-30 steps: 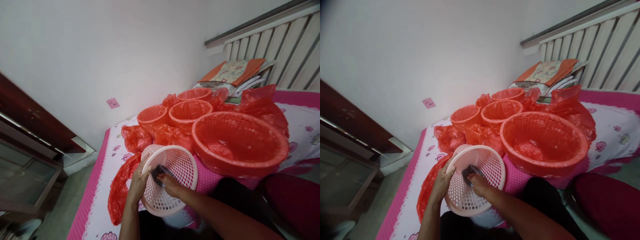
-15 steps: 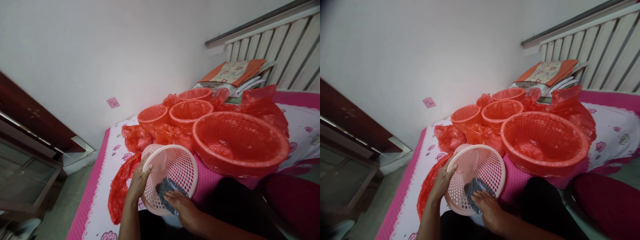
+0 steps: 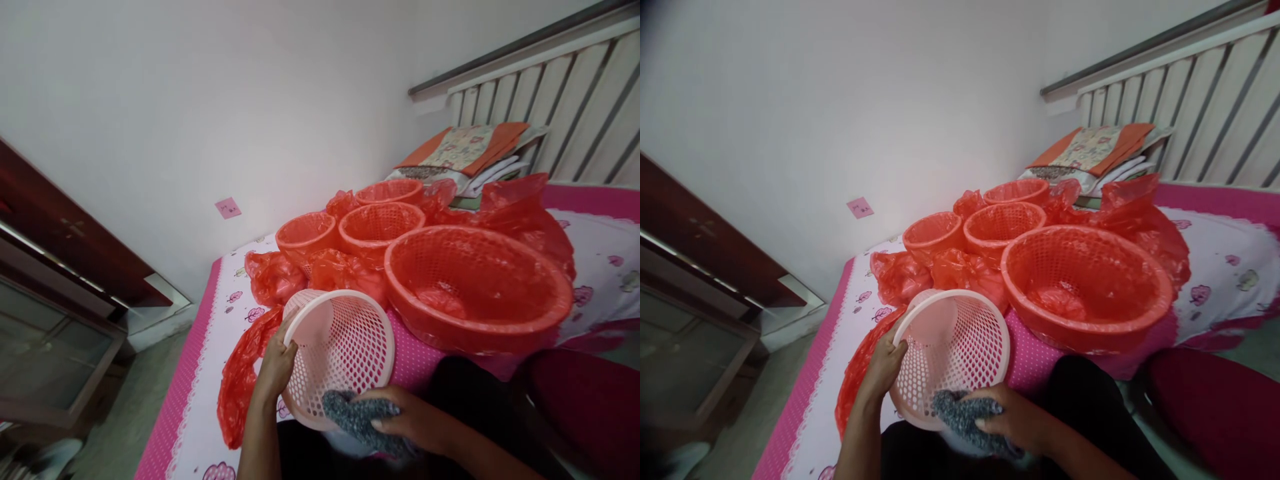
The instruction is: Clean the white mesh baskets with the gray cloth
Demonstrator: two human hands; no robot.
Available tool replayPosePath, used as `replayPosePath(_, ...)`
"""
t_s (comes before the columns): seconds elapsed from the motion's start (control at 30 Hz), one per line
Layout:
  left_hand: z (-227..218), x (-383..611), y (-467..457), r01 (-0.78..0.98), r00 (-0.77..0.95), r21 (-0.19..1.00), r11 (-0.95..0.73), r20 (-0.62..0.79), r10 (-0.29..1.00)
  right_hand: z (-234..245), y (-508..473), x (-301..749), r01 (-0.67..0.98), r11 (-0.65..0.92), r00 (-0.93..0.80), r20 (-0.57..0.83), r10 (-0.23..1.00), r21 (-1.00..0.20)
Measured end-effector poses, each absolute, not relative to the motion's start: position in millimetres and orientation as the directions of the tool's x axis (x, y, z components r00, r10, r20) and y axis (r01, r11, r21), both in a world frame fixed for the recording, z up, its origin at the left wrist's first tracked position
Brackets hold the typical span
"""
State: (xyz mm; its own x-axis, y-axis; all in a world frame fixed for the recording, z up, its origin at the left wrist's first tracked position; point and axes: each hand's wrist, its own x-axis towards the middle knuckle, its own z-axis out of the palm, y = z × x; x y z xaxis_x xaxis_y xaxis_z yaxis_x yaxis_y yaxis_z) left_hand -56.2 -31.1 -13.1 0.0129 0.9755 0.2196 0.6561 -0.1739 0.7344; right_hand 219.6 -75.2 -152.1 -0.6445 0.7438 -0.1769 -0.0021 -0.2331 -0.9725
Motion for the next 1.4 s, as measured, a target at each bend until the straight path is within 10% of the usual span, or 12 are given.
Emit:
replayPosePath(0.23,-12,-53,-33,0.658,0.013,0.735,-0.163,0.205,0.979,-147,-55,220,-0.238,-0.308,-0.519,-0.147,0.842,-0.921)
replayPosePath(0.37,-14,-54,-33,0.667,0.024,0.725,-0.172,0.210,0.977,-128,-26,208,-0.074,0.182,-0.436,0.196,0.878,-0.980)
replayPosePath(0.53,-21,-57,-33,0.657,0.014,0.732,-0.180,0.227,0.974,-150,24,174,0.363,0.663,-0.441,0.506,0.741,-0.655)
replayPosePath(1.4,-30,-46,-45,0.664,0.099,0.720,-0.202,0.184,0.978,-249,-43,175,0.485,0.613,-0.679,0.173,0.714,-0.624)
